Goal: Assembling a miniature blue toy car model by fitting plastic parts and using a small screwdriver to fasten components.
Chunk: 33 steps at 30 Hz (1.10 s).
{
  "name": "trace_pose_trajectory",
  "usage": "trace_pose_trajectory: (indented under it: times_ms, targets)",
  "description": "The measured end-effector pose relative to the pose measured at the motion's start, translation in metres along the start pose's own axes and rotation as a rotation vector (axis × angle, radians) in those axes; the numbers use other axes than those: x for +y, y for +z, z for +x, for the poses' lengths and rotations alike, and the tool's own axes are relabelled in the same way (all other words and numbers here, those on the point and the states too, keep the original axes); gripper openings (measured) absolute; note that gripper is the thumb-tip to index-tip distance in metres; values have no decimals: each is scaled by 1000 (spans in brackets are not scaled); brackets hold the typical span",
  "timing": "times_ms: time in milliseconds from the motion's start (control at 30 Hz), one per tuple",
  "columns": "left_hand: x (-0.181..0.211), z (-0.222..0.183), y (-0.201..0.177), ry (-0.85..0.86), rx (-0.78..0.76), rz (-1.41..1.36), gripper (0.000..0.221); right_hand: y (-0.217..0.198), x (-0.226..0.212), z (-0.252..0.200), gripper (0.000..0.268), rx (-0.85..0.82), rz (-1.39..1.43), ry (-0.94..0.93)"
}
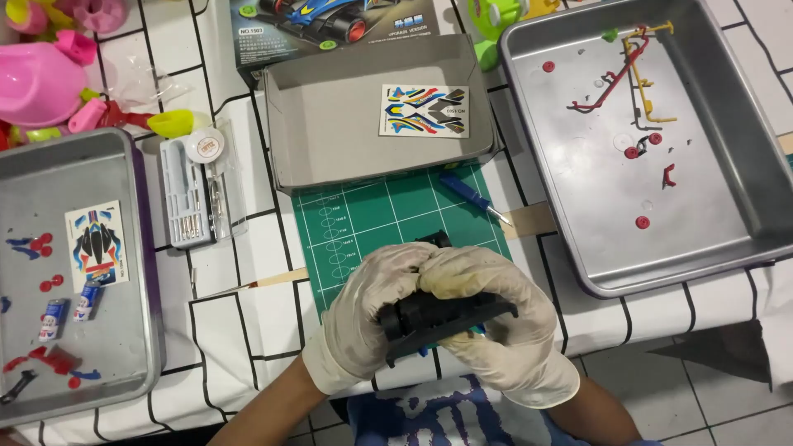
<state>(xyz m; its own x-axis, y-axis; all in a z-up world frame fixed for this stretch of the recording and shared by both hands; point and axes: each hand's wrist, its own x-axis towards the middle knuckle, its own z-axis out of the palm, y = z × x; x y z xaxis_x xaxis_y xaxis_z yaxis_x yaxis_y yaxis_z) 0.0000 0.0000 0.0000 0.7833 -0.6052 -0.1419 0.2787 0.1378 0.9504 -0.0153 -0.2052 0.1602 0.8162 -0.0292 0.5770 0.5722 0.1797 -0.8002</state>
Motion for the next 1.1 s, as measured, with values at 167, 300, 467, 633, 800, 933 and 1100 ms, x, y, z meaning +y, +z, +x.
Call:
trace_pose_trajectory:
  times_ms: [167, 300, 467, 633, 800, 933, 1100]
  targets:
    - [93, 34, 31, 301, -92, 481, 42, -4, -4, 1, 22, -63, -17, 39]
    - [144, 32, 59, 460, -82, 577, 47, -5, -6, -2, 23, -71, -77, 14]
    - [132, 25, 58, 502, -41, 553, 30, -5, -9, 0, 21, -94, -96, 60]
    - [105, 16, 49, 496, -3, 675, 58, -5, -9, -2, 24, -89, -110, 71]
    - [172, 28, 68, 822, -68, 584, 42, -1, -15, 3, 21, -124, -80, 51]
    - [145, 20, 58, 741, -66, 689, 45, -3, -18, 4, 20, -155, -105, 31]
    - [119, 15, 52, 635, -76, 619, 38, -3, -16, -1, 24, -106, -113, 102]
